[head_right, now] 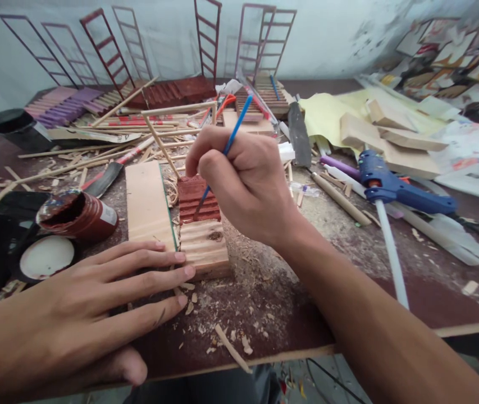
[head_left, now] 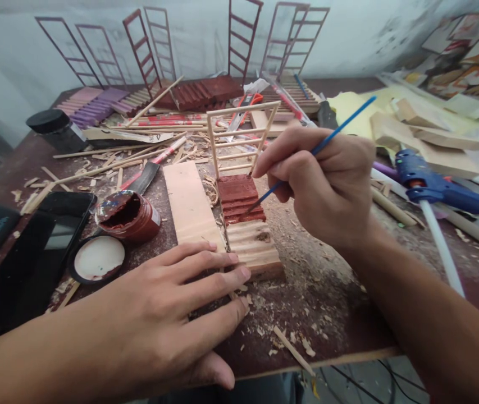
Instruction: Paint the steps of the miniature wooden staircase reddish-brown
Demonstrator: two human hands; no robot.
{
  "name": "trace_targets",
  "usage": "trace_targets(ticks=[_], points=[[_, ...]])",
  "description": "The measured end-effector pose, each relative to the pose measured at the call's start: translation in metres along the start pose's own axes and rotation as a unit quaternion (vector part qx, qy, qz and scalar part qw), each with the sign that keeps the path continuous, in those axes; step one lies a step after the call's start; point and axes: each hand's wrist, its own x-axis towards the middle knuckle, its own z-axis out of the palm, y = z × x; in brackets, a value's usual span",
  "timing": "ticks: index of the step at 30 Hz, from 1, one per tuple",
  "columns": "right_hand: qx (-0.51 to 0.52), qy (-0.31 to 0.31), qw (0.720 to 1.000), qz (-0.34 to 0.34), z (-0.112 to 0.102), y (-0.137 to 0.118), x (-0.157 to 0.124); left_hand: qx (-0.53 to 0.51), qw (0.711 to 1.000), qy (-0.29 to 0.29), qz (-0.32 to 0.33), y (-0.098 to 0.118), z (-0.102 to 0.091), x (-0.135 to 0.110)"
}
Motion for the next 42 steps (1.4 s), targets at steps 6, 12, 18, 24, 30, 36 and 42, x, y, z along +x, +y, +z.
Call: trace_targets(ticks=[6,12,18,24,30,36,42], points=[[0.0,0.005,1.0,-0.005,0.0029,-0.0007,-0.0011,-0.005,1.0,0.003,0.002,0.0013,-0.0007,-0.0004],[0.004,0.009,1.0,-0.012,0.0061,-0.0029,-0.0016,-0.005,1.0,0.002,0.0,0.0017,-0.0013,-0.0009],[0.028,-0.024,0.999,-0.015,0.0041,-0.004,-0.0009,-0.005,1.0,-0.009,-0.004,0.0013,0.0003,-0.0018],[0.032,-0.048,0.998,0.004,0.0031,-0.0034,-0.0014,-0.004,1.0,-0.012,-0.005,0.0018,-0.0003,-0.0015],[0.046,-0.021,0.999,0.006,0.0062,-0.0056,-0.0014,-0.005,1.0,-0.008,-0.002,0.0007,0.0011,-0.0021],[0.046,0.013,0.999,0.008,0.0052,-0.0076,-0.0004,0.0,1.0,-0.01,-0.003,0.0013,0.001,-0.0031],[0.016,-0.004,1.0,-0.007,0.0051,-0.0065,-0.0013,0.0,1.0,-0.011,-0.003,0.0008,0.0002,-0.0012]])
